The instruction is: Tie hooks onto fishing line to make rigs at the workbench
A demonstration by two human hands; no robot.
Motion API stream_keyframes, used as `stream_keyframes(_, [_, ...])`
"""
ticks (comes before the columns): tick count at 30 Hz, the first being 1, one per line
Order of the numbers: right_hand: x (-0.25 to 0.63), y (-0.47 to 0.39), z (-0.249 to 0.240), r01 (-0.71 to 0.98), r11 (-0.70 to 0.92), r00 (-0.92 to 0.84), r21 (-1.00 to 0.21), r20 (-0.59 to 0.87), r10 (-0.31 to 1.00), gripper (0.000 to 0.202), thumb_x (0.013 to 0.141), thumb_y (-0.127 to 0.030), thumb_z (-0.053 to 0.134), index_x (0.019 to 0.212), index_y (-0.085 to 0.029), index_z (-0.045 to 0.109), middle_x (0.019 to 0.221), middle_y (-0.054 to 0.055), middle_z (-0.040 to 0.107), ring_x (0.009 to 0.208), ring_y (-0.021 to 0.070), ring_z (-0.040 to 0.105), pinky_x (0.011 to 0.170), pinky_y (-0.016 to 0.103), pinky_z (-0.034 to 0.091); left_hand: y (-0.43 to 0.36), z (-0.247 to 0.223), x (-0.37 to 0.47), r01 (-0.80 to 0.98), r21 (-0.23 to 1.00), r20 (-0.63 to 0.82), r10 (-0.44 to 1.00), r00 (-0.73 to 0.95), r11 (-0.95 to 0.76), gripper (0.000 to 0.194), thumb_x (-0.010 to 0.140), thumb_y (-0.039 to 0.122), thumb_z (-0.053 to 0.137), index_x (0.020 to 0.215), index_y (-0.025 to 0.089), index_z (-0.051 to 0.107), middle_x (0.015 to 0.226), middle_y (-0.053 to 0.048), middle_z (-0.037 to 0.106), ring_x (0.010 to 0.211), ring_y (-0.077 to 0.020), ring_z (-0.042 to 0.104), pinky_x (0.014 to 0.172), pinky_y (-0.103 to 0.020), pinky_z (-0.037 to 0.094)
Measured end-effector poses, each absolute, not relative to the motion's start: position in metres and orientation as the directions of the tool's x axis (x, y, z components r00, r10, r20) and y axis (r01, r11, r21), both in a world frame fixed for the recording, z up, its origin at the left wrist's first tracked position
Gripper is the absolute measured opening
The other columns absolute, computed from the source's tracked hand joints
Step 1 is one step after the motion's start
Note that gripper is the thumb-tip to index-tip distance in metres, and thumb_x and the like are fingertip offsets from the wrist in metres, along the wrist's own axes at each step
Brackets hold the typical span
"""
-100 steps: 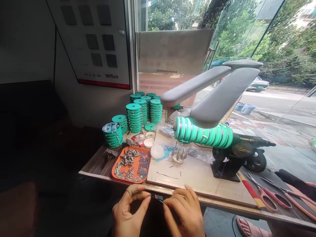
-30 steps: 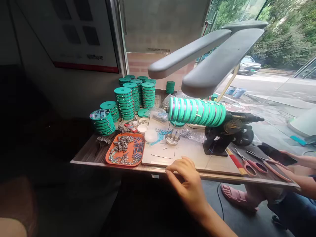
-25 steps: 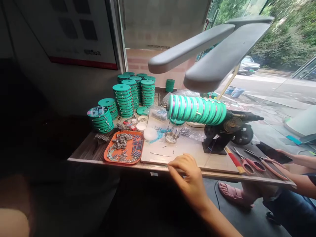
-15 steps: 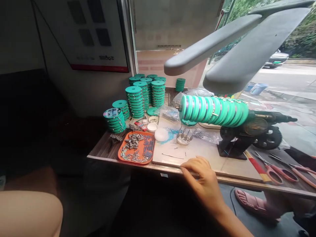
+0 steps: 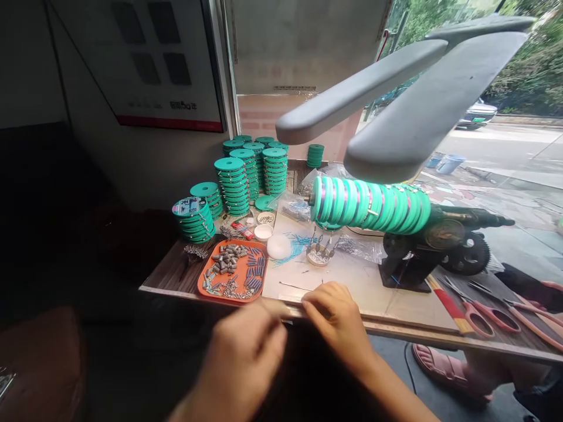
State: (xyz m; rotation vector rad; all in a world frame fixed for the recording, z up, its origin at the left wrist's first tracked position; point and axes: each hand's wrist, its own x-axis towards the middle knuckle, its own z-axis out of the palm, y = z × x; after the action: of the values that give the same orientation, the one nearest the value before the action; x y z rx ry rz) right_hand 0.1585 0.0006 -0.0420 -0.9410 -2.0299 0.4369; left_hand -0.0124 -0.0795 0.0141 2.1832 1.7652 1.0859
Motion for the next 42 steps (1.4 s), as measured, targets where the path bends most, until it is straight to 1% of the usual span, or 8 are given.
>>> stream_keyframes(3, [0.158,0.003,-0.043,0.461,0.67,-0.406,-0.582,0.532,0.743,0.029,0.089,-0.025,0.042,0.071,-0.012,0.06,0.069,0.0,0.048,0.071,0.0013,0.035,0.068,0.014,0.022,-0.083,-0.029,0.013,0.843,0.384,0.363,0.901,0.238,-0.377,0.043,0.078,0.012,0.041,0.121,0.018,0.042,0.074,0.002,0.064,0.057,-0.0125,0.06,0.049,-0.023,0.044])
stream_keyframes(10, [0.158,0.004,-0.04,0.453,0.658,-0.424,-0.601,0.504,0.752,0.022,0.086,-0.018,0.045,0.071,-0.012,0.059,0.069,0.0,0.047,0.07,0.0012,0.034,0.066,0.012,0.022,-0.076,-0.049,0.023,0.97,0.072,0.419,0.89,0.18,-0.231,0.059,0.075,0.004,0.041,0.131,0.005,0.023,0.054,0.005,0.055,0.042,-0.014,0.052,0.043,-0.027,0.034])
stream_keyframes(15, [0.155,0.004,-0.042,0.476,0.66,-0.421,-0.581,0.508,0.752,0.027,0.088,-0.023,0.042,0.071,-0.011,0.06,0.07,0.001,0.047,0.071,0.0012,0.035,0.066,0.012,0.024,-0.076,-0.052,0.027,0.992,0.041,0.329,0.94,0.096,-0.116,0.072,0.073,0.002,0.047,0.136,0.009,0.013,0.056,0.006,0.055,0.046,-0.0137,0.053,0.048,-0.028,0.035])
stream_keyframes(19, [0.156,0.004,-0.042,0.479,0.68,-0.414,-0.555,0.541,0.732,0.033,0.091,-0.026,0.038,0.071,-0.011,0.059,0.069,0.002,0.047,0.07,0.0016,0.035,0.066,0.013,0.023,-0.079,-0.058,0.029,0.995,0.021,0.316,0.944,0.09,-0.102,0.068,0.074,0.003,0.048,0.135,0.008,0.019,0.057,0.005,0.056,0.048,-0.0138,0.053,0.049,-0.028,0.036])
stream_keyframes(22, [0.166,0.005,-0.034,0.507,0.731,-0.447,-0.456,0.586,0.676,0.034,0.092,-0.025,0.036,0.071,-0.011,0.059,0.069,0.002,0.047,0.073,0.0023,0.034,0.071,0.014,0.022,-0.078,-0.06,0.025,0.992,-0.053,0.306,0.943,0.127,-0.116,0.066,0.072,0.001,0.047,0.134,0.006,0.024,0.056,0.004,0.054,0.047,-0.0137,0.052,0.049,-0.029,0.037])
stream_keyframes(27, [0.199,0.014,-0.017,0.578,0.805,-0.586,-0.133,0.619,0.523,0.039,0.093,-0.017,0.028,0.07,-0.011,0.059,0.077,0.003,0.052,0.099,0.0097,0.037,0.09,0.024,0.018,-0.075,-0.059,0.018,0.962,-0.203,0.328,0.913,0.243,-0.183,0.069,0.067,-0.001,0.048,0.133,0.002,0.027,0.05,0.005,0.047,0.042,-0.0125,0.047,0.044,-0.027,0.036])
stream_keyframes(31, [0.219,0.026,-0.012,0.545,0.837,-0.715,0.058,0.554,0.427,0.044,0.093,-0.015,0.022,0.071,-0.01,0.059,0.085,0.002,0.053,0.097,0.0092,0.037,0.084,0.022,0.019,-0.073,-0.058,0.016,0.94,-0.288,0.337,0.899,0.278,-0.183,0.069,0.064,-0.001,0.048,0.131,0.001,0.033,0.049,0.004,0.045,0.041,-0.0123,0.046,0.043,-0.026,0.038])
stream_keyframes(42, [0.233,0.042,0.006,0.359,0.92,-0.874,0.158,0.403,0.272,0.044,0.094,-0.017,0.021,0.067,-0.01,0.056,0.083,0.003,0.05,0.078,0.0051,0.032,0.073,0.02,0.016,-0.067,-0.053,0.014,0.867,-0.462,0.325,0.874,0.362,-0.188,0.062,0.065,-0.004,0.042,0.127,0.003,0.042,0.048,0.002,0.042,0.041,-0.0121,0.044,0.043,-0.025,0.039])
